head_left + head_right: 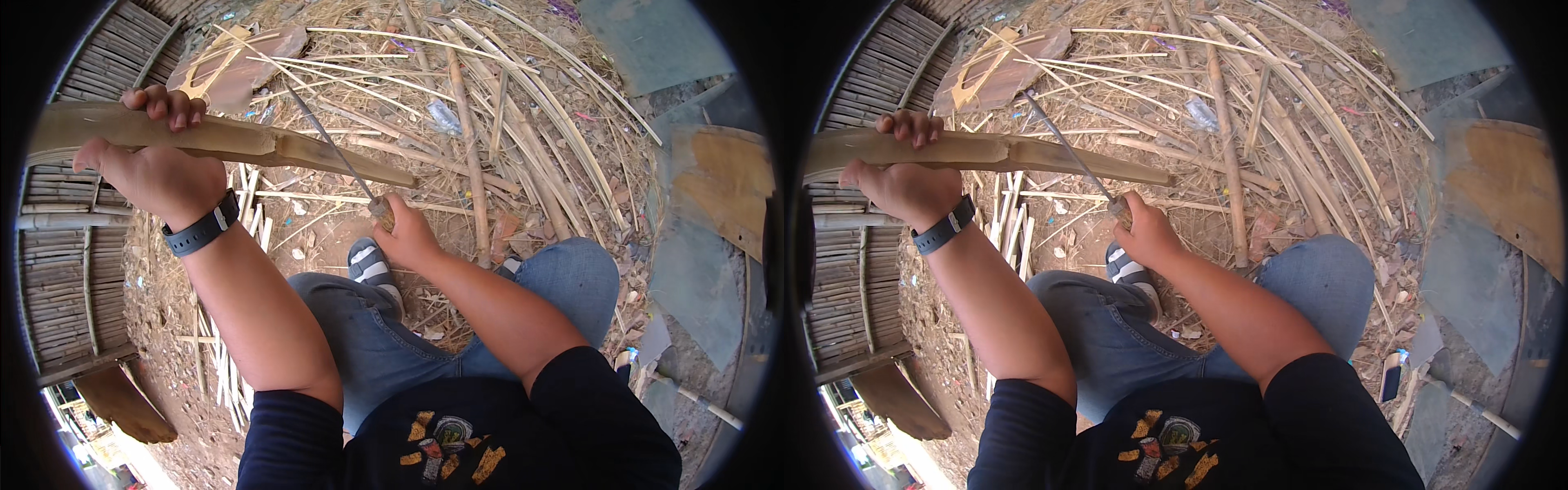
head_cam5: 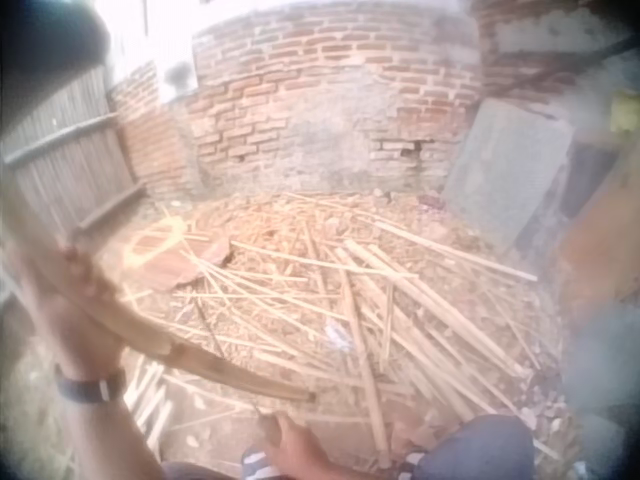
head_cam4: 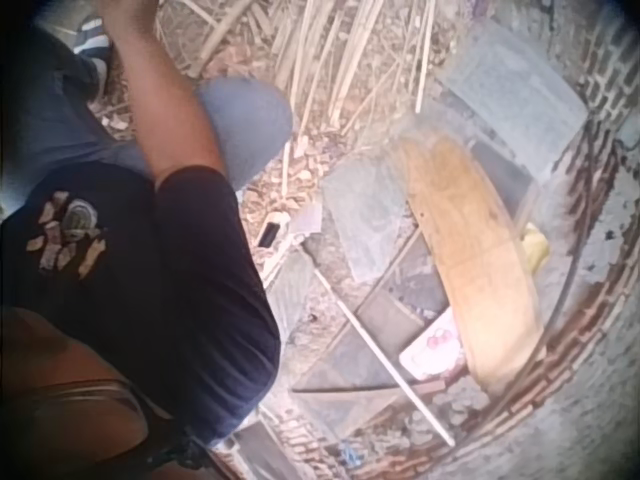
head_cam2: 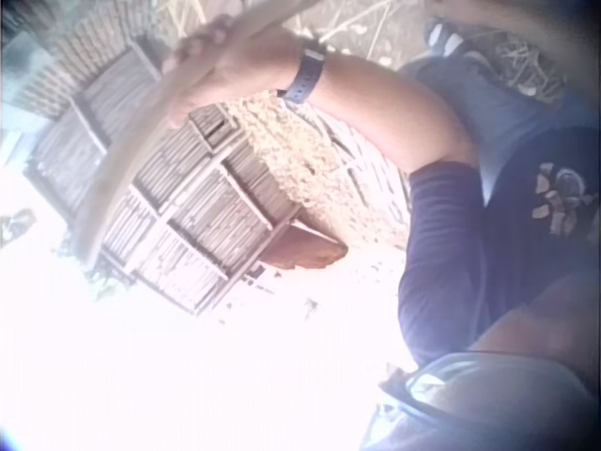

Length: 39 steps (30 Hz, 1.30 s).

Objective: The person sits on the ground and uses a knife to split a long bamboo pole into thin strips. They hold the bamboo with one hand and use the knife to carefully separate the fibers, occasionally adjusting the grip and the position of the bamboo.

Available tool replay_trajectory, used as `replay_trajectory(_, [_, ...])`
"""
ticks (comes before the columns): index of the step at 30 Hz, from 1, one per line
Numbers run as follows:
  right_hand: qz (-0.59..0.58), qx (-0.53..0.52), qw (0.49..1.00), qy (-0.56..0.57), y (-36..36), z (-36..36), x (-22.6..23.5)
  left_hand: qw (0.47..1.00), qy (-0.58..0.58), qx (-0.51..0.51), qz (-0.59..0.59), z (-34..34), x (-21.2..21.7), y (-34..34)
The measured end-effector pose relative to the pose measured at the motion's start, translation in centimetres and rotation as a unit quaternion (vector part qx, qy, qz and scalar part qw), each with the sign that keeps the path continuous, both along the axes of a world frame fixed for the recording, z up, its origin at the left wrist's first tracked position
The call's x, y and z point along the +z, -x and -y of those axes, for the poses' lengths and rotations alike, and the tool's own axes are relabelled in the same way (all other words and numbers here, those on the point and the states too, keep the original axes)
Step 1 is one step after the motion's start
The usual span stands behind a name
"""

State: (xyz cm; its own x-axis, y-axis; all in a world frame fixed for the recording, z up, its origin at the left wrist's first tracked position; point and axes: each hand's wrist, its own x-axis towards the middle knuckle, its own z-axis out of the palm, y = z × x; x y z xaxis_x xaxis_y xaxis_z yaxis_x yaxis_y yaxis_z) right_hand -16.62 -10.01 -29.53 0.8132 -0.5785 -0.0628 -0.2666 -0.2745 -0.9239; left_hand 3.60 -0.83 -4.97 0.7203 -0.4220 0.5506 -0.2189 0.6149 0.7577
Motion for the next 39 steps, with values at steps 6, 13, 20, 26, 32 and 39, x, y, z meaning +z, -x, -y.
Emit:
replay_trajectory(6, [-0.102, -0.027, 0.986, -0.129, -0.4, 2.3, -4.5, 0.995, -0.006, 0.098, -0.019, 0.8, 0.4, 0.9])
replay_trajectory(13, [0.020, 0.002, 0.997, -0.071, -1.2, 2.0, 4.6, 1.000, 0.010, 0.011, -0.010, 0.4, -0.1, 0.2])
replay_trajectory(20, [-0.040, -0.019, 0.998, -0.054, -0.4, 3.8, 1.1, 0.998, 0.039, -0.052, -0.012, -0.3, -0.3, -0.5])
replay_trajectory(26, [-0.025, -0.117, 0.985, -0.127, -1.0, 5.1, -0.7, 0.998, 0.032, -0.048, -0.023, -0.1, -0.1, 0.1])
replay_trajectory(32, [-0.089, -0.153, 0.920, -0.349, -0.2, 2.9, -2.7, 1.000, 0.018, -0.001, -0.023, 0.0, 0.0, 0.5])
replay_trajectory(39, [-0.022, -0.057, 0.876, -0.479, -1.0, 2.8, -0.5, 0.999, 0.029, -0.037, -0.013, 0.4, 0.2, 1.2])
